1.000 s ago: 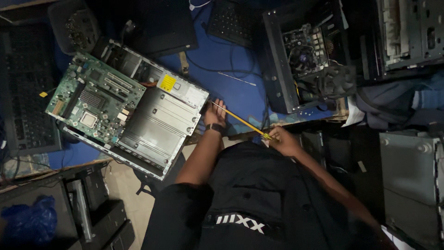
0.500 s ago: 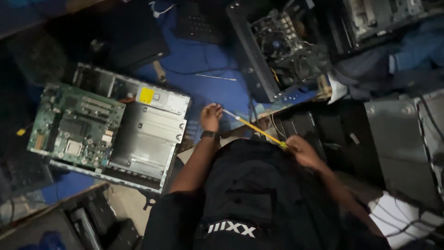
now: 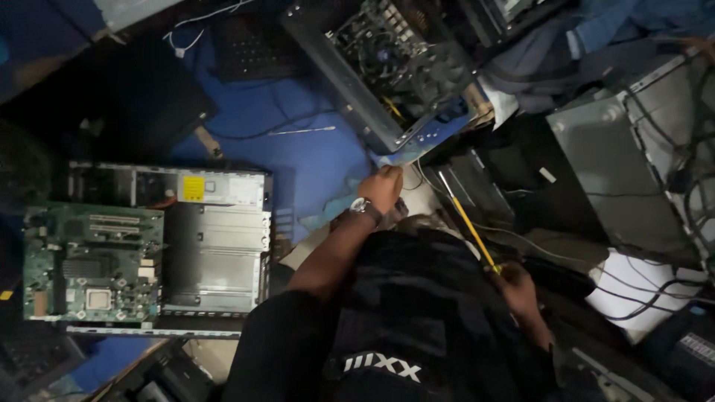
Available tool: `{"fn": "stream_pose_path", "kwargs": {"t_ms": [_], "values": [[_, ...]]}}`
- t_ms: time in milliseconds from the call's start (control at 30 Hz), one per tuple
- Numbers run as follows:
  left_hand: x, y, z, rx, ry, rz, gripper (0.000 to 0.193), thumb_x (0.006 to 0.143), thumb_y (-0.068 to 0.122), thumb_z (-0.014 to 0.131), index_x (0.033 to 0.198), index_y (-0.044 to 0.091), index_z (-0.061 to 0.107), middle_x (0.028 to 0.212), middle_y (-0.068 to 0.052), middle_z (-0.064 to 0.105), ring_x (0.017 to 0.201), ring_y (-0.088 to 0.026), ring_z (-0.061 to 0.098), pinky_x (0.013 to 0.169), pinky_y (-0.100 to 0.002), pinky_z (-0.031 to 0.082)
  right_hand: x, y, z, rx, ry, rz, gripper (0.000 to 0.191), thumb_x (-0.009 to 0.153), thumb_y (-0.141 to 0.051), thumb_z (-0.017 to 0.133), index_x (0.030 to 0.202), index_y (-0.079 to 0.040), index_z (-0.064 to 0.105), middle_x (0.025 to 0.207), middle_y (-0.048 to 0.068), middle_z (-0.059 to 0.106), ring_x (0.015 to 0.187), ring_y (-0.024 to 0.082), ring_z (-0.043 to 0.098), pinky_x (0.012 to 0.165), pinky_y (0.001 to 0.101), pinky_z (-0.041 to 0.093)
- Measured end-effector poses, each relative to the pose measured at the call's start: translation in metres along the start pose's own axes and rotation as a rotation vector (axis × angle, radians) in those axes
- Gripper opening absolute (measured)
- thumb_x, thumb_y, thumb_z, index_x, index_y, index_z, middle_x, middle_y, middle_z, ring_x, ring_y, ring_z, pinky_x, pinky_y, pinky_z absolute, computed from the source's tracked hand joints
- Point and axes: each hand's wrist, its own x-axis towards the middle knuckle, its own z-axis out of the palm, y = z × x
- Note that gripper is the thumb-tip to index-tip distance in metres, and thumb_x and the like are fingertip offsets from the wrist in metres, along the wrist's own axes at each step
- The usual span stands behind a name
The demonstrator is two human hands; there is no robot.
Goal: The person removes the motherboard from a desktop computer case using a screwdriver, then detaches and removes the power supply unit. The components are placed on the workbench.
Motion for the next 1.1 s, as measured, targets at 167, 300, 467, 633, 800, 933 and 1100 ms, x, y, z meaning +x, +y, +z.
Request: {"fn": "stream_pose_path", "kwargs": {"t_ms": [167,300,467,633,800,933,1100], "values": [[0.036,0.011,0.026,0.196,-0.115,-0.022,0.015,0.093,0.016,0.054,0.099,0.010,0.066,0.100,-0.016,0.075,0.086,-0.038,0.072,0.071,-0.052,0.058,0.025,0.009,-0.027,0.190,-0.067,-0.146,0.027,0.091,-0.016,0.071,0.110,0.003,0.067,0.101,0.012,0.077,0.092,0.020,0.071,0.083,0.0351,0.055],[0.051,0.017,0.030,0.238,-0.154,-0.154,0.024,0.093,0.019,0.053,0.110,0.009,0.066,0.089,-0.021,0.074,0.073,-0.043,0.072,0.065,-0.056,0.057,0.054,0.005,-0.061,-0.051,-0.004,-0.143,0.037,0.087,-0.009,0.074,0.121,0.000,0.063,0.101,0.015,0.074,0.090,0.024,0.069,0.082,0.0376,0.055],[0.061,0.029,0.039,0.247,-0.032,-0.248,0.025,0.096,0.027,0.054,0.114,0.017,0.069,0.077,-0.021,0.073,0.068,-0.044,0.071,0.063,-0.058,0.056,0.092,-0.005,-0.090,0.032,-0.189,-0.259,0.015,0.092,-0.005,0.066,0.106,0.001,0.067,0.104,0.012,0.080,0.097,0.020,0.074,0.088,0.0345,0.055],[0.057,0.033,0.051,0.241,0.046,-0.393,0.027,0.101,0.036,0.054,0.115,0.018,0.070,0.088,-0.018,0.075,0.076,-0.041,0.071,0.067,-0.056,0.056,0.122,-0.012,-0.095,0.273,-0.349,-0.326,0.007,0.094,-0.001,0.063,0.101,0.000,0.064,0.103,0.011,0.077,0.097,0.017,0.071,0.086,0.0318,0.054],[0.023,0.041,0.051,0.081,0.291,-0.405,0.022,0.094,0.033,0.065,0.107,0.017,0.075,0.100,-0.014,0.075,0.089,-0.037,0.072,0.076,-0.048,0.058,0.145,-0.021,-0.097,0.230,-0.486,-0.398,0.007,0.094,-0.005,0.068,0.091,-0.003,0.062,0.089,0.005,0.074,0.084,0.011,0.066,0.073,0.0271,0.049],[-0.033,0.053,0.031,-0.035,0.407,-0.382,0.019,0.095,0.028,0.069,0.107,0.014,0.073,0.104,-0.012,0.075,0.091,-0.034,0.073,0.077,-0.043,0.059,0.160,-0.038,-0.088,0.041,-0.495,-0.491,0.016,0.090,-0.011,0.076,0.087,-0.005,0.062,0.073,0.000,0.057,0.071,0.007,0.052,0.064,0.0270,0.044],[-0.092,0.053,-0.016,0.042,0.545,-0.427,0.015,0.096,0.019,0.069,0.111,0.014,0.071,0.105,-0.010,0.075,0.090,-0.029,0.073,0.075,-0.038,0.059,0.188,-0.074,-0.053,-0.218,-0.653,-0.410,0.028,0.096,-0.026,0.076,0.084,-0.002,0.065,0.072,0.001,0.052,0.069,0.008,0.047,0.061,0.0274,0.040]]}}
